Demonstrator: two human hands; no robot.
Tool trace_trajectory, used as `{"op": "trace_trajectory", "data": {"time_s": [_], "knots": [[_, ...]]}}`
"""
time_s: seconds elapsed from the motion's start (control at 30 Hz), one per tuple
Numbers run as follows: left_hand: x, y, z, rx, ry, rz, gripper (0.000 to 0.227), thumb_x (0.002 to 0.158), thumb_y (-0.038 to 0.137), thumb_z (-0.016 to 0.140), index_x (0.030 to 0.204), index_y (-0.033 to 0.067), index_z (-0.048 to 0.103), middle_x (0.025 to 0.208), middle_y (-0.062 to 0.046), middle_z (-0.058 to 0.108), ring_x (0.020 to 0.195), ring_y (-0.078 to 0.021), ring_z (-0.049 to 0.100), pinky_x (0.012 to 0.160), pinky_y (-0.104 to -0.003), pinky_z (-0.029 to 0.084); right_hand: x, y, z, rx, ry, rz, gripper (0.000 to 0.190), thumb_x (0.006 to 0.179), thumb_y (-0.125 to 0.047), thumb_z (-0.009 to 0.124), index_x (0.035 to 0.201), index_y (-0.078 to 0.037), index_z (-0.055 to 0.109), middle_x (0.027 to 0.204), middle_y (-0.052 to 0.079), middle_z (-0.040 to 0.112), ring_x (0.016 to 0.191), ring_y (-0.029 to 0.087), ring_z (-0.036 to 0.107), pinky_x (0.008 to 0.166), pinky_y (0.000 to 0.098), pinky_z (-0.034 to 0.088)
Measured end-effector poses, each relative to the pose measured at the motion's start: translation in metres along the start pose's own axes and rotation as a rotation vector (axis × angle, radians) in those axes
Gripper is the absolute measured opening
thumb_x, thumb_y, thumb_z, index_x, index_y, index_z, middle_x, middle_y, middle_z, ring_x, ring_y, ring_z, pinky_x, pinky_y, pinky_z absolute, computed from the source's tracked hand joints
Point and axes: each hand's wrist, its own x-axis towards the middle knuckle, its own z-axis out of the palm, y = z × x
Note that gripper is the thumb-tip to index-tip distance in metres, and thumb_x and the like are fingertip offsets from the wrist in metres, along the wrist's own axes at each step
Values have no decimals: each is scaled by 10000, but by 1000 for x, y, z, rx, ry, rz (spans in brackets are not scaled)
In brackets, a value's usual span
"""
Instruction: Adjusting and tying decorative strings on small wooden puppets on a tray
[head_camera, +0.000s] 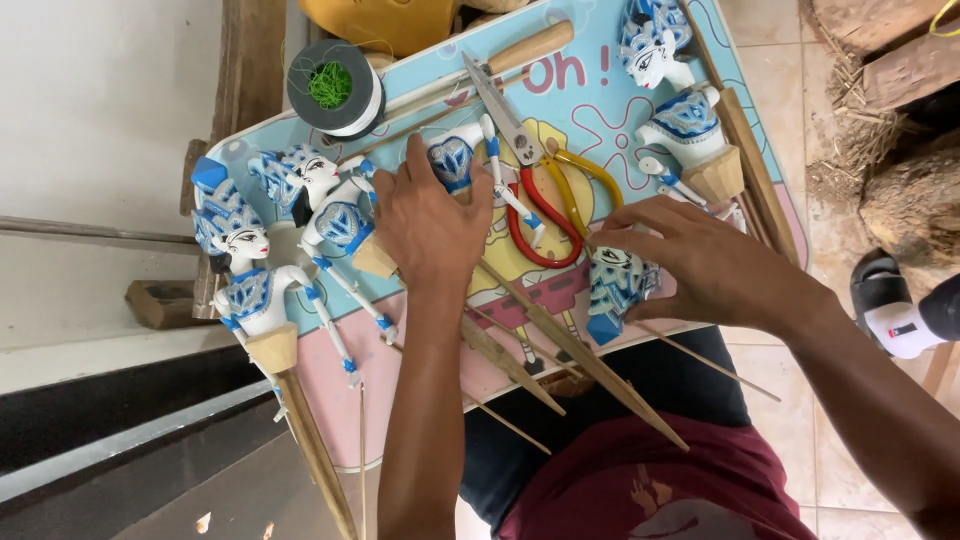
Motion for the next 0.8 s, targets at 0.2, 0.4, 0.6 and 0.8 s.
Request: {"op": "trace_trajectory", "data": {"time_s": [0.2,0.4,0.6,0.8], "knots": [[2,3,-9,-100,50,-15,612,918,395,619,1346,-38,558,1007,-215,737,937,-375,596,693,-521,514,2,5,0,-3,128,-174,1043,625,-283,960,1514,-204,421,1314,136,524,1167,311,577,876,436,574],[4,1,-10,-231,66,-47,632,937,361,574,1407,-58,517,1206,-245,706,1020,-371,612,780,-533,525,12,3,-7,74,84,-80,866,606,-332,971,1376,-237,586,1291,110,523,1100,284,599,784,418,585],[4,-4,-4,-286,102,-33,602,970,348,558,1429,-39,510,1267,-242,687,1083,-399,636,846,-548,560,39,1,-14,225,222,-100,778,623,-197,937,1310,-155,573,1254,141,469,1177,310,519,1037,472,504],[1,-6,-5,-448,70,-50,640,988,334,588,1506,40,355,1391,-269,602,1101,-453,696,777,-537,603,75,4,-9,455,576,-265,735,725,-200,902,1248,-50,407,1261,194,475,1179,300,510,923,387,553]]}}
